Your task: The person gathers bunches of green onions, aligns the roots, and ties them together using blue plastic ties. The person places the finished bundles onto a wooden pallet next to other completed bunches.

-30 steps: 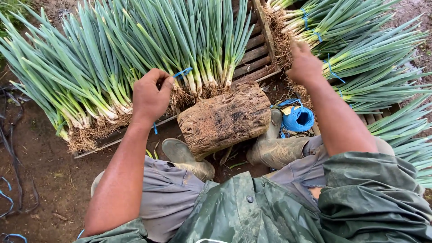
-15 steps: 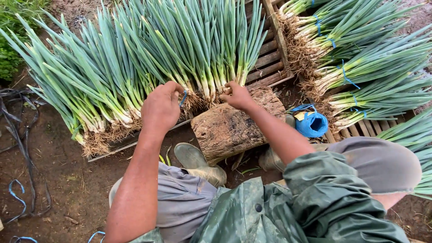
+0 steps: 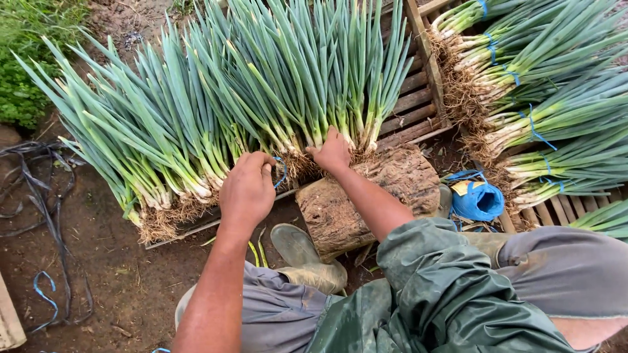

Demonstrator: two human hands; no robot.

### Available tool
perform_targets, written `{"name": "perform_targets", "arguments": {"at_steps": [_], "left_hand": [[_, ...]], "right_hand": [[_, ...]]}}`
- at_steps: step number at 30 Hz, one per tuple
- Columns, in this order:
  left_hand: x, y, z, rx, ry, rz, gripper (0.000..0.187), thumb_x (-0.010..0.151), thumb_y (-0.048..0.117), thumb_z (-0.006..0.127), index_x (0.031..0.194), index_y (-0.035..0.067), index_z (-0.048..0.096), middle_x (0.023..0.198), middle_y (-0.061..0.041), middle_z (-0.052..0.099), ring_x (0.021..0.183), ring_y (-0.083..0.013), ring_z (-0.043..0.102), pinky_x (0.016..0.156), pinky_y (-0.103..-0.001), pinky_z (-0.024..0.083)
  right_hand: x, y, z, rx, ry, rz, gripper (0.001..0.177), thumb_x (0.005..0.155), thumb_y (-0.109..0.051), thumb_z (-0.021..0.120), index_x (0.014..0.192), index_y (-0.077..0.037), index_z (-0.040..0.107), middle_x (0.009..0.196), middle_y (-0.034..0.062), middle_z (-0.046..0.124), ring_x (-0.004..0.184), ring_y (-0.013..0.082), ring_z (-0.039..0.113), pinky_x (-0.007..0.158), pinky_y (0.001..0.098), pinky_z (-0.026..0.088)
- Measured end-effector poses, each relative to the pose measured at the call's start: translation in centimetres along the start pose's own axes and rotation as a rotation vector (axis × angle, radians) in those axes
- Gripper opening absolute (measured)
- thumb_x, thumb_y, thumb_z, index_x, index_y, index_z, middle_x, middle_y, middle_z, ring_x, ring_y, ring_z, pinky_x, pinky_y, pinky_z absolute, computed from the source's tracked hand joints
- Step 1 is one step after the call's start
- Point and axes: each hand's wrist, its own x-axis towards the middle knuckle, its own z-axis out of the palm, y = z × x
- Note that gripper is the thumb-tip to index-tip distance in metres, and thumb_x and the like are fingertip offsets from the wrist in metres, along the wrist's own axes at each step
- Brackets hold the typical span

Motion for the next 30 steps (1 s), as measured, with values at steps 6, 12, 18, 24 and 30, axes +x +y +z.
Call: {"name": "perform_targets", "arguments": {"at_steps": [6,12,18,24,30], "left_hand": [[1.6,-0.2,0.0,0.031,0.004,-0.026,0.017,0.101,0.029,0.058,0.107,0.017,0.069,0.099,-0.01,0.064,0.095,-0.0381,0.07,0.083,-0.055,0.055],[2.2,-0.6,0.3,0.052,-0.008,-0.054,0.023,0.099,0.041,0.063,0.107,0.02,0.068,0.095,-0.001,0.061,0.091,-0.0298,0.07,0.08,-0.051,0.056],[2.1,0.2,0.4,0.053,-0.019,-0.089,0.032,0.094,0.051,0.067,0.107,0.022,0.068,0.096,0.0,0.062,0.099,-0.0296,0.07,0.088,-0.049,0.054],[2.1,1.6,1.1,-0.082,-0.076,-0.117,0.036,0.09,0.054,0.07,0.106,0.022,0.072,0.093,-0.001,0.067,0.098,-0.0262,0.072,0.091,-0.047,0.053],[0.3,5.4,0.7,-0.252,-0.164,-0.153,0.064,0.087,0.065,0.071,0.133,0.021,0.064,0.105,-0.003,0.072,0.107,-0.0244,0.07,0.1,-0.045,0.05]], "right_hand": [[0.3,-1.8,-0.9,-0.111,-0.025,0.048,0.077,0.093,-0.031,0.074,0.152,0.0,0.036,0.139,0.0241,0.052,0.131,0.0378,0.055,0.105,0.0545,0.05],[2.6,-0.1,-1.7,-0.133,-0.054,0.003,0.07,0.093,-0.036,0.072,0.146,0.001,0.047,0.134,0.0253,0.056,0.125,0.0402,0.06,0.1,0.056,0.052],[2.9,2.0,-7.3,0.508,-0.305,-0.101,0.058,0.086,-0.018,0.083,0.133,0.006,0.06,0.107,0.02,0.07,0.098,0.0264,0.069,0.078,0.0418,0.06],[-2.2,1.7,-14.4,0.942,-0.503,-0.15,0.059,0.085,-0.02,0.085,0.132,0.001,0.056,0.113,0.0058,0.062,0.105,0.0174,0.067,0.086,0.0342,0.061],[-7.9,0.9,-17.8,0.768,-0.579,-0.329,0.068,0.087,-0.02,0.083,0.145,-0.005,0.051,0.135,0.0173,0.06,0.121,0.0298,0.061,0.102,0.049,0.056]]}}
